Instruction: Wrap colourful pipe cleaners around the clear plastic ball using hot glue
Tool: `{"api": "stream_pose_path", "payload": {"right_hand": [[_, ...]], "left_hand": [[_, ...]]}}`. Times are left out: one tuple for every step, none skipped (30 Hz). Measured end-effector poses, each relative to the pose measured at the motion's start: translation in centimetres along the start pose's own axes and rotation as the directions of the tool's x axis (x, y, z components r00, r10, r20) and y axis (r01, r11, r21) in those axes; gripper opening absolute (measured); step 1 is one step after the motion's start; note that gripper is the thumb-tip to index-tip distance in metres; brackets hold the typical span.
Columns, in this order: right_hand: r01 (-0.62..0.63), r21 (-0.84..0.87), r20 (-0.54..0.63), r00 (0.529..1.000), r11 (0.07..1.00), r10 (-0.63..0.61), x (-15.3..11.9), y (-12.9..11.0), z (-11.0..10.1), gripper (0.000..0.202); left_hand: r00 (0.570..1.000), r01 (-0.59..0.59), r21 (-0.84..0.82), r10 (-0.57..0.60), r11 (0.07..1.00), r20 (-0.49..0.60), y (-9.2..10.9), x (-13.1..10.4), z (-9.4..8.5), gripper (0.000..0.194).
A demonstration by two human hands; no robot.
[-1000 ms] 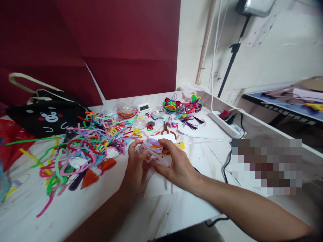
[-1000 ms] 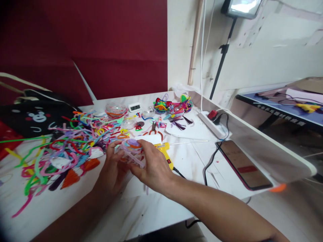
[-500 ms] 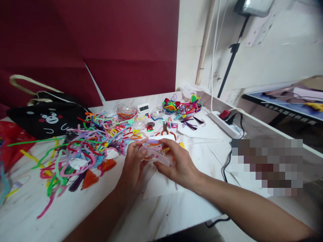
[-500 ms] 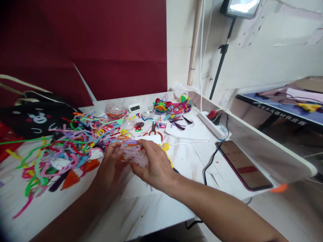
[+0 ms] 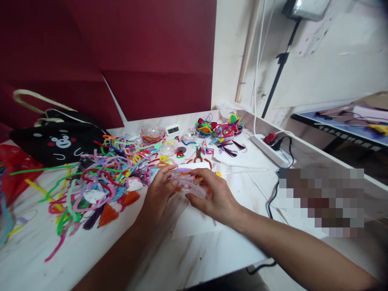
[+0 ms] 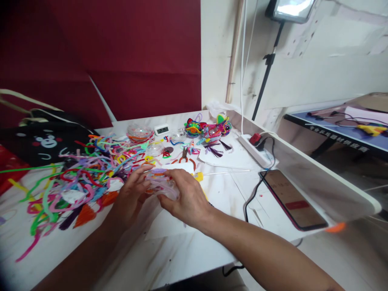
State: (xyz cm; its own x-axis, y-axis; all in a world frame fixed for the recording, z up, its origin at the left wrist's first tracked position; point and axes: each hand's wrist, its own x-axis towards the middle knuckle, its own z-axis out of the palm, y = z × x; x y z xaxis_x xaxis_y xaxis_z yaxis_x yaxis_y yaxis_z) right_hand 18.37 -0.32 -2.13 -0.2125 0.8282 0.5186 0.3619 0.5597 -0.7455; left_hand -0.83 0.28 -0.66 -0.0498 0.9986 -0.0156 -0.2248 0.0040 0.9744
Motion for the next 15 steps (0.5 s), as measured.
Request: {"api": "stream_pose_path", "payload": {"right_hand": [[-0.005,0.002,0.003,1.000,1.000,0.005,0.0,0.0,0.0,0.050],[-0.007,0.002,0.005,1.000,1.000,0.007,0.1,0.0,-0.1,0.050],[-0.010,0.000,0.007,1.000,1.000,0.010,0.1,0.0,-0.1,0.051],[-0.011,-0.002,0.010,1.000,1.000,0.011,0.1,0.0,-0.2,0.051],[-0.012,-0.004,0.014,1.000,1.000,0.012,0.1,0.0,-0.3,0.050],[-0.012,-0.004,0.020,1.000,1.000,0.012,0.2,0.0,-0.3,0.050],[-0.011,-0.002,0.026,1.000,1.000,0.011,0.2,0.0,-0.4,0.050],[-0.009,0.000,0.034,0.999,1.000,0.009,0.2,0.0,-0.4,0.049],[-0.006,0.004,0.043,0.999,1.000,0.006,0.2,-0.1,-0.4,0.049],[-0.001,0.007,0.049,0.999,1.000,0.000,0.2,-0.1,-0.4,0.049],[0.006,0.009,0.053,0.999,1.000,-0.007,0.2,-0.1,-0.4,0.049],[0.015,0.010,0.056,0.998,1.000,-0.015,0.2,-0.1,-0.4,0.049],[0.025,0.010,0.058,0.998,1.000,-0.025,0.2,-0.1,-0.4,0.049],[0.033,0.009,0.061,0.998,0.999,-0.034,0.2,0.0,-0.4,0.049],[0.040,0.007,0.064,0.997,0.999,-0.041,0.1,0.0,-0.4,0.049]], "left_hand": [[1.000,0.000,0.021,0.000,1.000,0.010,-0.1,0.1,-0.2,0.054],[1.000,0.006,0.038,-0.006,0.999,0.019,-0.1,0.2,-0.4,0.053],[1.000,0.015,0.048,-0.017,0.999,0.027,-0.2,0.2,-0.6,0.054],[0.999,0.025,0.053,-0.027,0.998,0.034,-0.2,0.3,-0.8,0.055],[0.999,0.033,0.055,-0.035,0.998,0.041,-0.2,0.3,-0.9,0.056],[0.998,0.035,0.055,-0.037,0.998,0.046,-0.2,0.4,-1.0,0.057],[0.998,0.034,0.055,-0.037,0.998,0.051,-0.2,0.4,-1.0,0.056],[0.998,0.032,0.057,-0.035,0.998,0.053,-0.1,0.4,-1.1,0.055],[0.998,0.031,0.061,-0.034,0.998,0.056,0.0,0.4,-1.0,0.054],[0.998,0.031,0.067,-0.034,0.997,0.054,0.2,0.4,-1.0,0.054],[0.998,0.032,0.075,-0.036,0.997,0.047,0.3,0.4,-0.9,0.054],[0.998,0.035,0.083,-0.039,0.996,0.040,0.5,0.4,-0.9,0.055],[0.998,0.041,0.091,-0.044,0.995,0.033,0.6,0.3,-0.8,0.056],[0.998,0.046,0.098,-0.049,0.994,0.029,0.8,0.3,-0.8,0.058],[0.998,0.050,0.105,-0.054,0.993,0.030,0.9,0.3,-0.7,0.060]]}}
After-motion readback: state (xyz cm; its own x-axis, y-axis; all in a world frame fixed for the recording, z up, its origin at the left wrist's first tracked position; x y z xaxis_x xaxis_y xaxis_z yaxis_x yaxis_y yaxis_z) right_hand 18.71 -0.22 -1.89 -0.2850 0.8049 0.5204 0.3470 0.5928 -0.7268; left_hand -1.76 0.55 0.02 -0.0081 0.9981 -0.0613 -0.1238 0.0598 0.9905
